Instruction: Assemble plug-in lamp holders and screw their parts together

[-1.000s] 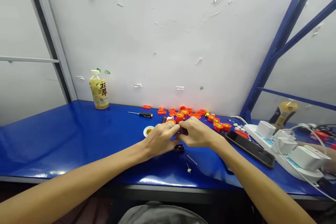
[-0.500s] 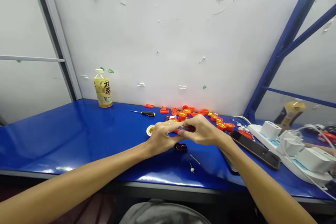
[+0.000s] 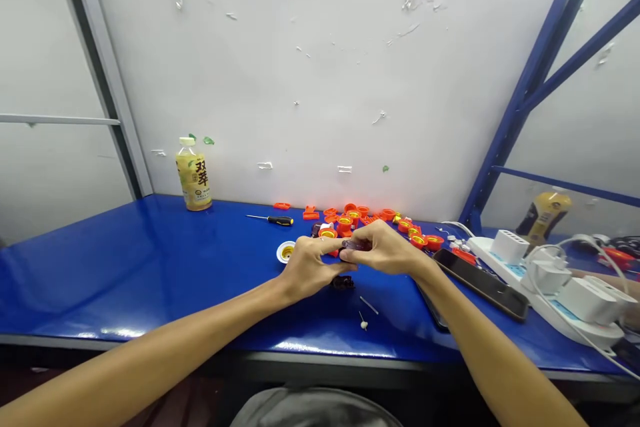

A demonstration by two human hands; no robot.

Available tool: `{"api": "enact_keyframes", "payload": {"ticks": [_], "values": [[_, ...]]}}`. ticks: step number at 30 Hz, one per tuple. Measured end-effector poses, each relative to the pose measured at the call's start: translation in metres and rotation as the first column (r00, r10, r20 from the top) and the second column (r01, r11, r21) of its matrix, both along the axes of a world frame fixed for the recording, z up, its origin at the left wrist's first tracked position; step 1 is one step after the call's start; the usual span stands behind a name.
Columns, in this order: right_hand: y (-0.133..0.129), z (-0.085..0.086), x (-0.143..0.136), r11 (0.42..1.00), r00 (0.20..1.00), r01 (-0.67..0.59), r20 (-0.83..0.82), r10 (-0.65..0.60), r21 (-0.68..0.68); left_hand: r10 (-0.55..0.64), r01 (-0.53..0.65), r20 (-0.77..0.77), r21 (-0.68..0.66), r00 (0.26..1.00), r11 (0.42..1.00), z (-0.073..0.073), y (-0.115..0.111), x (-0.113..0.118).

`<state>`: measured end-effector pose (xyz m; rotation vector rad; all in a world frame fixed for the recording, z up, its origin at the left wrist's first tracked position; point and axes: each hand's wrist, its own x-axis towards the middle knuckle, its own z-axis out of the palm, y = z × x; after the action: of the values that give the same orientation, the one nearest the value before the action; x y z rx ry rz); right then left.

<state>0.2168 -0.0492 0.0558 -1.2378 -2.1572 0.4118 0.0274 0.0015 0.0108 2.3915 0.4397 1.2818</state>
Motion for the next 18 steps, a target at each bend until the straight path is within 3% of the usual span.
{"api": "enact_keyframes", "payload": {"ticks": [5,7,14,18], "values": [[0.004,-0.002,0.004,0.998,1.000,0.018,-0.005,-0.018,-0.058,-0.016,0.012,-0.024,-0.145,1.000,0.989,-0.003,0.004,0.002],[0.004,-0.002,0.006,0.995,0.999,0.017,-0.034,-0.020,-0.098,-0.074,0.062,-0.046,-0.219,0.996,0.974,-0.003,0.008,0.001],[0.000,0.006,0.018,0.988,0.984,-0.066,-0.173,0.041,-0.142,-0.332,0.347,0.118,-0.471,0.936,0.811,-0.009,0.021,-0.001],[-0.001,0.010,0.023,0.986,0.977,-0.086,-0.205,0.056,-0.140,-0.353,0.368,0.125,-0.491,0.927,0.790,-0.009,0.018,0.000]]}}
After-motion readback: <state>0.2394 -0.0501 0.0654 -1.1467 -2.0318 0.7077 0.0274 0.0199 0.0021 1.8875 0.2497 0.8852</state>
